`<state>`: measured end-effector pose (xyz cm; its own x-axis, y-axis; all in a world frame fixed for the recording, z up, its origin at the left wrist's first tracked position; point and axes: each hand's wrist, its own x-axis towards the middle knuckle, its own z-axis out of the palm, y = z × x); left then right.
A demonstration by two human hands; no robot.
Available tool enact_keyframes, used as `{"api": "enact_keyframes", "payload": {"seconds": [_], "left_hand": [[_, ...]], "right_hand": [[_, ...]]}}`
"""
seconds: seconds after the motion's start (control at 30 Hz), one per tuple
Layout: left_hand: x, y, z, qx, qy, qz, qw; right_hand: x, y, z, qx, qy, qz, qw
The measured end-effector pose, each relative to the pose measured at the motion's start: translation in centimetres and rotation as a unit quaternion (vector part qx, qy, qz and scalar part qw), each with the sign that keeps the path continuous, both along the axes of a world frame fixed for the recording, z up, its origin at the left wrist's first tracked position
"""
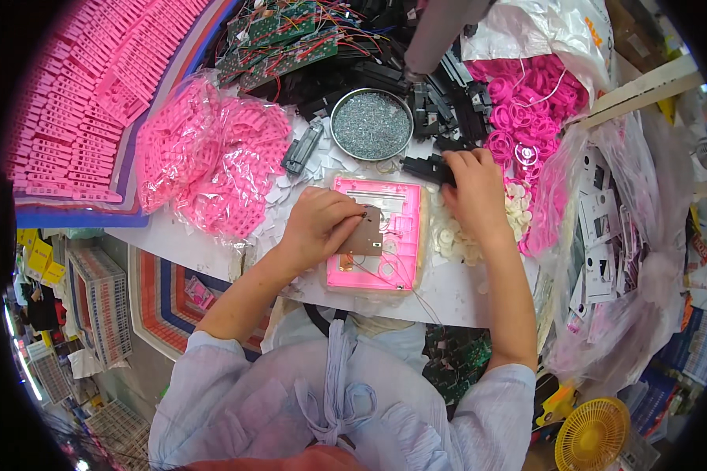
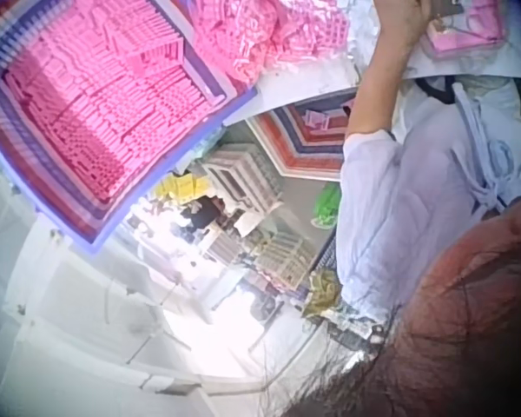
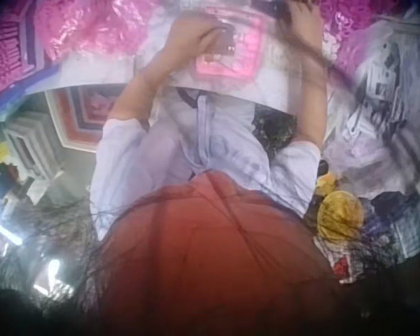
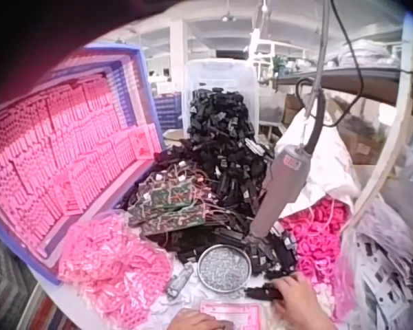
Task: The recorder assembles a pink toy calculator by installing internal components and securing parts with an electric screwdriver.
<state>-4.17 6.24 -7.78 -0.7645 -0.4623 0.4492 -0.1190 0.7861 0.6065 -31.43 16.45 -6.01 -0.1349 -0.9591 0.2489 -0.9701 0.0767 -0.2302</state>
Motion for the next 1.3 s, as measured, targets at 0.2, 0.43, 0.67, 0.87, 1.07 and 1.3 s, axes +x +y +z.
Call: {"api": "enact_keyframes", "payload": {"seconds": [0.2, 0.43, 0.67, 0.87, 1.07, 1.3], "left_hand": [[-0.1, 0.3, -0.2, 0.1, 0.01, 0.052, 0.994], [0.2, -0.5, 0.1, 0.179, 0.029, 0.091, 0.979], [0.0, -1.4, 0.5, 0.083, 0.013, -0.025, 0.996], [-0.2, -2.9, 1.6, 0.043, -0.032, -0.086, 0.995], [-1.2, -3.7, 2.3, 0.12, -0.1, -0.091, 0.984], [-2.2, -5.5, 4.0, 0.207, -0.254, -0.13, 0.936]], "right_hand": [[-0.8, 0.0, 0.0, 0.059, -0.097, 0.027, 0.993], [2.9, 3.8, 3.4, -0.082, -0.326, 0.012, 0.942], [8.0, 3.4, 2.5, 0.118, -0.327, -0.037, 0.937], [8.9, 3.0, 3.0, -0.014, -0.137, 0.091, 0.986], [8.3, 2.4, 1.8, -0.017, -0.197, 0.132, 0.971], [8.1, 1.1, 1.7, 0.002, -0.165, 0.179, 0.97]]}}
